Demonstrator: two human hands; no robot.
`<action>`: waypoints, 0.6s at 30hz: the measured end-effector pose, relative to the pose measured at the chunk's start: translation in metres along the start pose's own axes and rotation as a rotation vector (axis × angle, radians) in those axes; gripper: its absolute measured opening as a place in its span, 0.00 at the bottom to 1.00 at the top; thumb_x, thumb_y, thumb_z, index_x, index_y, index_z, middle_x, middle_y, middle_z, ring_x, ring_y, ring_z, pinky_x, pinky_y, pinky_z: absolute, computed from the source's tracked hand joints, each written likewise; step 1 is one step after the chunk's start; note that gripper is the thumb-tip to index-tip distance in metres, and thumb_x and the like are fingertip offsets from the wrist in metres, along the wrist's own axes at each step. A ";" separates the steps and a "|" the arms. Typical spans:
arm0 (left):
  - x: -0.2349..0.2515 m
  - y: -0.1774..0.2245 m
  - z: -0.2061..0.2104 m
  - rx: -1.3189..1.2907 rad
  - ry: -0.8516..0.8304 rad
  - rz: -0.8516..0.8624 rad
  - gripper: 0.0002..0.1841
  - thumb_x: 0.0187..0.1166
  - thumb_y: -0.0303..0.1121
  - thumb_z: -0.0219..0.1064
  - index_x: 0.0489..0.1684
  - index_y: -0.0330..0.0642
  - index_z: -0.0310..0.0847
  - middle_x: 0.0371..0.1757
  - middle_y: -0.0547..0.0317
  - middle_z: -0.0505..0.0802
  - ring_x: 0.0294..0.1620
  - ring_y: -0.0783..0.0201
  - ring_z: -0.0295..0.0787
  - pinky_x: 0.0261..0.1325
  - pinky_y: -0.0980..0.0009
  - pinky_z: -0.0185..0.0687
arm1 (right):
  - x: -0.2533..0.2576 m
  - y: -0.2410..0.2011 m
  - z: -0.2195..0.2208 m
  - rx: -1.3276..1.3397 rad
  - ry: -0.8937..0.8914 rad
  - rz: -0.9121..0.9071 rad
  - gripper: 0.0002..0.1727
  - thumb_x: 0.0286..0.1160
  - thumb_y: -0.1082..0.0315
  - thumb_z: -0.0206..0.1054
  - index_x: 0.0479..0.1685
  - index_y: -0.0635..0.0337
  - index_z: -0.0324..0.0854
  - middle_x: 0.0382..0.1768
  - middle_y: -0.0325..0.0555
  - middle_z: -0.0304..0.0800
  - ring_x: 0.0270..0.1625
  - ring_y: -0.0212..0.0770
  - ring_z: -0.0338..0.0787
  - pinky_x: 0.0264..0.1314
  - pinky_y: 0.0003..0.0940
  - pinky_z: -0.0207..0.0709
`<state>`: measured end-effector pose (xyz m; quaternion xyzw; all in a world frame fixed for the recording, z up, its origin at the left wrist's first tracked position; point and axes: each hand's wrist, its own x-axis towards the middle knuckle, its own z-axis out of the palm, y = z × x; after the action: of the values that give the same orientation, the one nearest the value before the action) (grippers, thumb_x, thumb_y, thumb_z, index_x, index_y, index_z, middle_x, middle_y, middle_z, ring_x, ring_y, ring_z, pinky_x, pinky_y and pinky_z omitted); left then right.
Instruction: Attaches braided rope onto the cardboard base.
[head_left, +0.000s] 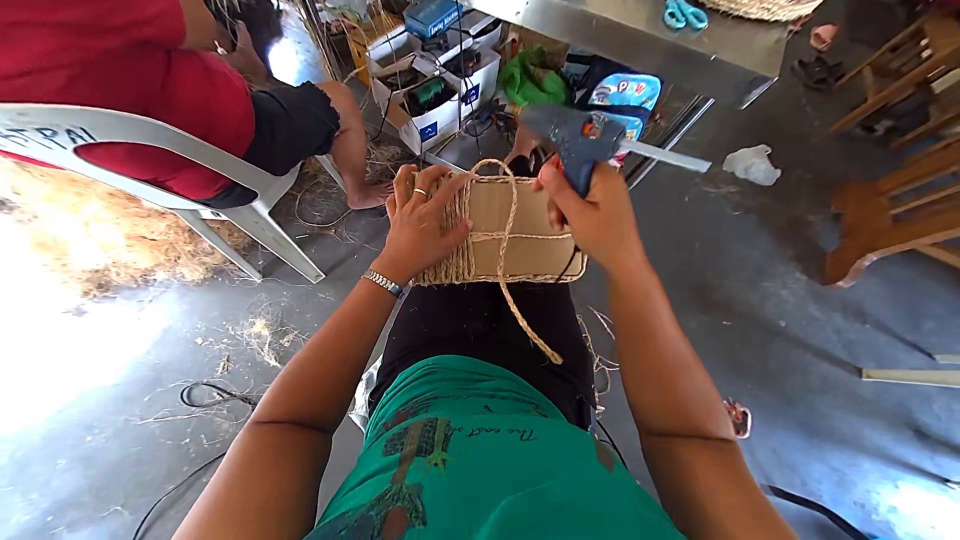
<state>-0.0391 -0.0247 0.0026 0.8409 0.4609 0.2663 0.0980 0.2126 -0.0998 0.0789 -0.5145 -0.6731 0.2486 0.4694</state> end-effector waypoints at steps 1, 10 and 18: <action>-0.001 0.002 0.000 0.000 0.000 0.007 0.38 0.69 0.61 0.65 0.86 0.78 0.66 0.88 0.61 0.69 0.91 0.37 0.45 0.74 0.30 0.54 | -0.009 -0.001 -0.003 0.019 -0.074 0.041 0.18 0.89 0.54 0.60 0.56 0.61 0.82 0.39 0.42 0.92 0.23 0.32 0.85 0.26 0.32 0.84; -0.006 0.000 -0.015 0.003 -0.178 0.023 0.52 0.59 0.65 0.72 0.94 0.77 0.53 0.95 0.59 0.54 0.93 0.32 0.31 0.78 0.24 0.43 | -0.078 0.001 0.016 0.039 -0.155 0.214 0.17 0.86 0.51 0.64 0.54 0.56 0.81 0.26 0.42 0.88 0.15 0.33 0.80 0.16 0.28 0.77; -0.003 0.000 -0.014 -0.007 -0.199 0.041 0.52 0.61 0.66 0.70 0.94 0.76 0.51 0.96 0.59 0.50 0.94 0.33 0.26 0.78 0.23 0.40 | -0.110 0.005 0.061 0.077 -0.066 0.196 0.22 0.78 0.65 0.74 0.67 0.60 0.75 0.59 0.42 0.94 0.48 0.35 0.96 0.49 0.36 0.93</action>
<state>-0.0480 -0.0284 0.0129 0.8721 0.4306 0.1852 0.1405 0.1644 -0.1908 0.0072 -0.5510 -0.6246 0.3360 0.4398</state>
